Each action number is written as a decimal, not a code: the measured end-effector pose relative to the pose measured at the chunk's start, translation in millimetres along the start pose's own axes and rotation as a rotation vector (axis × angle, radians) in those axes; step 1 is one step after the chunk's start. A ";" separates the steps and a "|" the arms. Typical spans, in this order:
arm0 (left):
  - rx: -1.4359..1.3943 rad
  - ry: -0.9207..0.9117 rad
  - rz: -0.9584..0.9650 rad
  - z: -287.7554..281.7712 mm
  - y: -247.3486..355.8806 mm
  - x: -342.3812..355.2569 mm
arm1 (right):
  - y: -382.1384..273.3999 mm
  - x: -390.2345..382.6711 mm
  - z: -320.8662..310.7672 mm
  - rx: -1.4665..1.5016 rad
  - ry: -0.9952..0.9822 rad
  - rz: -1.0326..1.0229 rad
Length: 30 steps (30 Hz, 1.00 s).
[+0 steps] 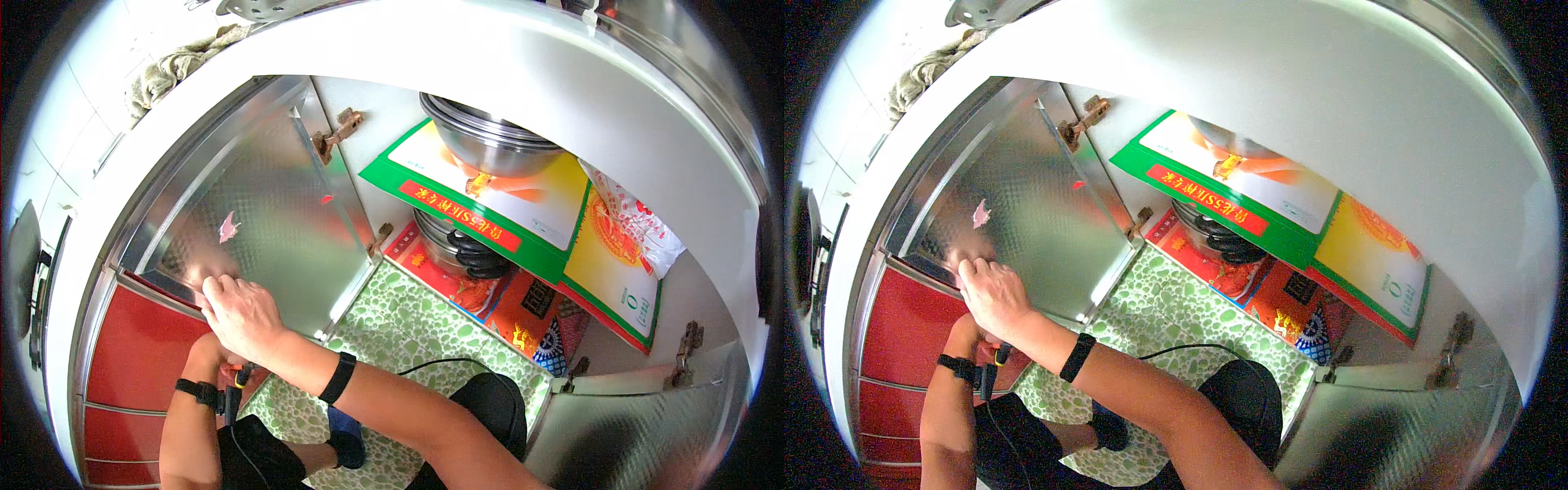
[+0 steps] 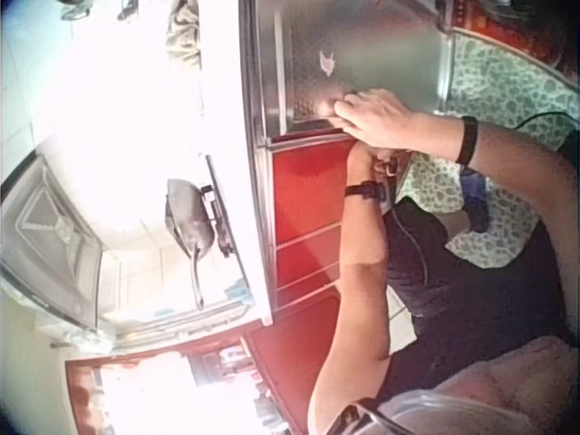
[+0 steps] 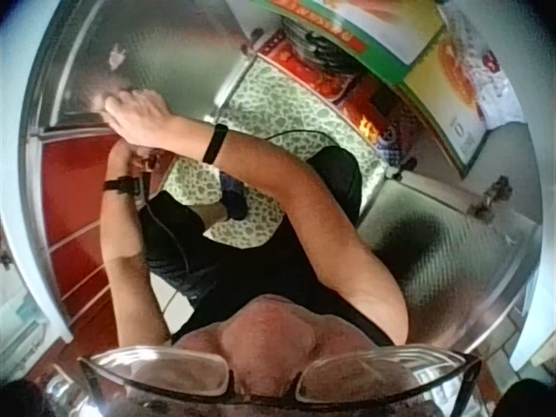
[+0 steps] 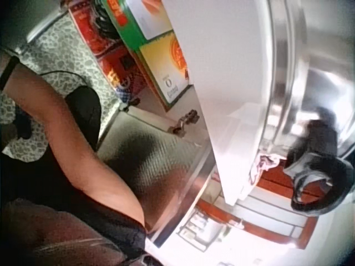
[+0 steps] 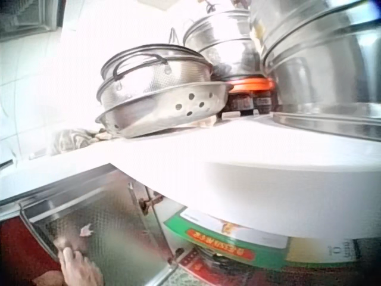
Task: Tighten the screws on a cabinet door hinge using a screwdriver.
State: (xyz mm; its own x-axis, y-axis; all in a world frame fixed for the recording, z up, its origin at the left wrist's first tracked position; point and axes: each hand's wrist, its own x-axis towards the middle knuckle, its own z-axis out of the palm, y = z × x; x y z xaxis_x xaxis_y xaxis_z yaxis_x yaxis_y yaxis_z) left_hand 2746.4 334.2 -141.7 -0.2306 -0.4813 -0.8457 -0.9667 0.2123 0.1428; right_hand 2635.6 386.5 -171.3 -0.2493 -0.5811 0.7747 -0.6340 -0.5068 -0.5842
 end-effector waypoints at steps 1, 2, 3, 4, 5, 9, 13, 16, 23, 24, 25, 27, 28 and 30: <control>-0.002 -0.022 -0.013 2.5 -5.7 0.6 | -0.5 1.3 2.0 0.004 -0.001 -0.001; -0.001 -0.047 -0.025 5.3 -9.2 5.0 | 1.8 0.6 4.0 0.015 -0.020 0.014; -0.001 -0.077 -0.031 8.8 -11.7 9.0 | 4.2 0.6 5.7 0.026 -0.039 0.029; -0.009 -0.103 -0.039 13.1 -14.1 14.9 | 7.5 1.5 9.2 0.021 -0.044 0.034; -0.013 -0.121 -0.043 15.3 -15.7 16.3 | 9.9 6.4 13.6 0.013 -0.067 0.035; 0.122 -0.259 -0.227 25.6 -114.5 55.4 | -3.4 18.9 32.6 0.009 -0.083 0.017; -0.031 -0.311 -0.323 31.3 -86.3 60.0 | 13.5 10.7 26.9 -0.053 -0.041 0.009; -0.025 -0.284 -0.299 27.4 -83.1 56.8 | 7.4 3.2 12.2 -0.042 -0.062 -0.012; -0.015 -0.188 -0.237 15.0 -59.3 42.9 | -5.3 -30.6 -62.0 0.021 -0.033 -0.026; -0.012 -0.175 -0.231 12.4 -55.5 43.7 | -2.2 -30.0 -62.0 0.042 -0.037 -0.034; -0.006 -0.168 -0.224 12.5 -52.6 43.2 | 0.0 -24.9 -57.1 0.069 -0.056 -0.043; -0.005 -0.143 -0.209 9.0 -46.7 45.4 | 6.8 -12.3 -44.5 0.087 -0.084 -0.048; -0.004 -0.136 -0.207 10.2 -45.9 43.3 | 8.2 -8.7 -39.7 0.103 -0.116 -0.054; -0.011 -0.122 -0.201 8.8 -46.7 44.0 | 4.9 -5.8 -39.4 0.090 -0.107 -0.044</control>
State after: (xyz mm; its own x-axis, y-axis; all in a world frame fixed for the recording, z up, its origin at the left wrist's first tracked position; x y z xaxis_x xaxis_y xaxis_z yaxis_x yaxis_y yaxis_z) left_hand 2782.4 310.6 -190.2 -0.0190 -0.4065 -0.9135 -0.9931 0.1134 -0.0298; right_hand 2605.1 412.5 -169.1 -0.1404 -0.6192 0.7726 -0.5735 -0.5852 -0.5732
